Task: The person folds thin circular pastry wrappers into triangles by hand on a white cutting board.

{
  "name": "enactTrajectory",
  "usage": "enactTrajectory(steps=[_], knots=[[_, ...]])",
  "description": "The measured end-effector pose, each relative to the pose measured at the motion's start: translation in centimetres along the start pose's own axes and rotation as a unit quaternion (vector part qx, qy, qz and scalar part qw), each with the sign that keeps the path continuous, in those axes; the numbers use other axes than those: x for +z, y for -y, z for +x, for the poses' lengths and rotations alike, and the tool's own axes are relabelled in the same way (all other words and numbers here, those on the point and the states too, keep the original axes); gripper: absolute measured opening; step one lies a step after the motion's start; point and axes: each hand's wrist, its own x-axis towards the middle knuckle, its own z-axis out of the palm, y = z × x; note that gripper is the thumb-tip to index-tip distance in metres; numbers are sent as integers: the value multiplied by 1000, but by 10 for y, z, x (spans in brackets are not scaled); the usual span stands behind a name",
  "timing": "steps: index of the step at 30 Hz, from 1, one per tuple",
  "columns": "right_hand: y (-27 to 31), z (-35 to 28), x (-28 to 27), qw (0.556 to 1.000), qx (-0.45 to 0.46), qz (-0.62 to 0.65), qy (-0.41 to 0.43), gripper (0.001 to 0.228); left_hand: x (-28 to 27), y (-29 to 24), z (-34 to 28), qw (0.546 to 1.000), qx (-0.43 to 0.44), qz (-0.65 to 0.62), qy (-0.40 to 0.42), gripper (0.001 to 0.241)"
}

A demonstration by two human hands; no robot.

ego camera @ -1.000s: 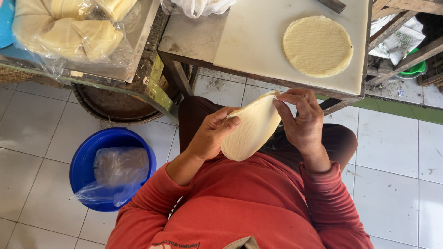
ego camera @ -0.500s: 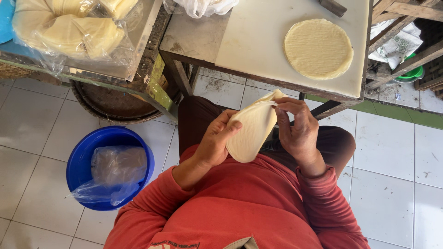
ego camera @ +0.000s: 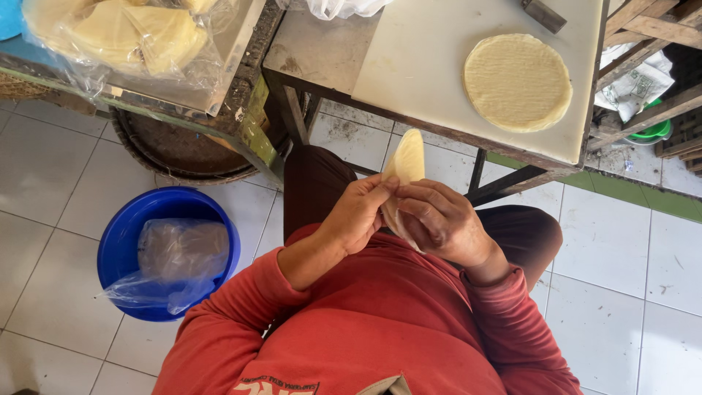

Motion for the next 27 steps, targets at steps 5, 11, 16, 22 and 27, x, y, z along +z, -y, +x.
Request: enactTrajectory(steps=[5, 11, 16, 22, 27], knots=[[7, -6, 13, 960, 223, 155, -67, 17, -1, 15, -1, 993, 91, 79, -10, 31], [10, -2, 33, 882, 403, 203, -136, 35, 11, 23, -2, 885, 255, 376, -105, 25], [1, -19, 37, 852, 465, 209, -118, 16, 12, 19, -3, 867, 264, 408, -108, 25], [-28, -34, 40, 777, 493, 330, -212, 20, 4, 16, -1, 960, 182, 202, -70, 26], [-19, -29, 42, 819, 476, 282, -153, 30, 5, 18, -1, 922, 241, 295, -73, 25]])
